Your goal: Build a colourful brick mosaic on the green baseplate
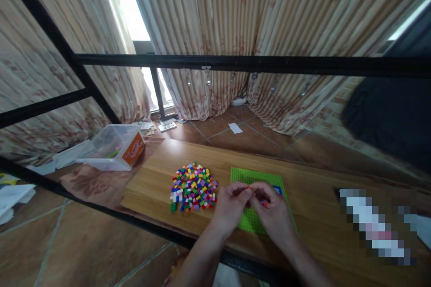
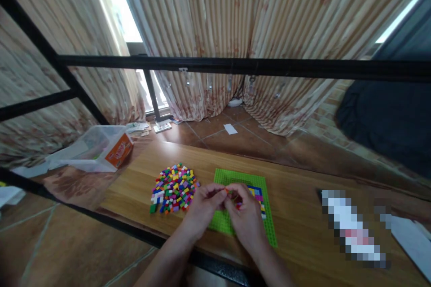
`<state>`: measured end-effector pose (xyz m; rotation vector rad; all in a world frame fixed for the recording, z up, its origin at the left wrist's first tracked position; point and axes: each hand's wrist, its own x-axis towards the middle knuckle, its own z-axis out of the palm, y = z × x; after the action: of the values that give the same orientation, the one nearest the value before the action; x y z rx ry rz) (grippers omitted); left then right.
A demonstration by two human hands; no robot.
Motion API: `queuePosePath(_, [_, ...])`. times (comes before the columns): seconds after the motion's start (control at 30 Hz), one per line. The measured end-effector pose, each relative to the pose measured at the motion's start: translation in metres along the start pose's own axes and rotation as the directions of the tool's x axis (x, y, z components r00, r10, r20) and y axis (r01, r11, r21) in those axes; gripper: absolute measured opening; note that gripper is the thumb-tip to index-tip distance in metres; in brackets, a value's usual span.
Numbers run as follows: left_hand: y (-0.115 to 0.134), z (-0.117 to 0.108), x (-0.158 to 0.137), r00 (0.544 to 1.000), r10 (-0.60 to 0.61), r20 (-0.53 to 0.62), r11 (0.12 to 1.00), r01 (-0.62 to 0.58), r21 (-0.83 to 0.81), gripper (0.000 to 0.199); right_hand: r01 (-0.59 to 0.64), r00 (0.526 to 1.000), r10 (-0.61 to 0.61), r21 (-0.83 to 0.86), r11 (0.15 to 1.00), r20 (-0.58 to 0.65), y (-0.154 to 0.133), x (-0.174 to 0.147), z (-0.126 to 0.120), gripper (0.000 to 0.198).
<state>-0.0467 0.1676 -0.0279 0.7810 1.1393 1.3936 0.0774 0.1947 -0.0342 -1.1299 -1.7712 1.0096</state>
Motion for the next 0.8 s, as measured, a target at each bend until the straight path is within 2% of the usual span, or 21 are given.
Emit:
queuePosePath(0.1, [-0.006,0.009,0.013,0.997,-0.027,0.073,0.998,0.023,0.055,0.017,-0.050,0.998,0.049,0.004,0.999,0.047,0.012,0.004,-0.021,0.022])
queuePosePath(0.2, [-0.006,0.012,0.030,0.989,0.011,0.150,0.983,-0.039,0.181,0.016,-0.028,0.998,0.028,0.004,1.000,0.060,0.019,0.014,-0.037,0.024])
queuePosePath(0.33, [-0.002,0.016,0.049,0.975,0.045,0.219,0.901,-0.134,0.414,0.023,-0.002,1.000,0.002,0.010,1.000,0.002,0.024,0.030,-0.043,0.024])
queuePosePath(0.43, [-0.004,0.019,0.057,0.970,0.071,0.233,0.871,-0.174,0.459,0.026,-0.010,1.000,0.010,-0.009,1.000,-0.012,0.026,0.041,-0.043,0.021])
queuePosePath(0.6, [-0.011,0.014,0.063,0.977,0.161,0.140,0.843,-0.210,0.495,0.026,-0.057,0.996,0.057,0.012,0.998,-0.065,0.035,0.050,-0.045,0.024])
queuePosePath(0.7, [-0.012,0.004,0.062,0.986,0.162,0.047,0.767,-0.156,0.623,0.025,-0.122,0.986,0.122,0.008,0.992,-0.114,0.045,0.048,-0.049,0.028])
queuePosePath(0.8, [-0.011,0.000,0.060,0.991,0.136,0.007,0.687,-0.099,0.720,0.026,-0.163,0.984,0.159,-0.043,0.986,-0.086,0.052,0.045,-0.050,0.030])
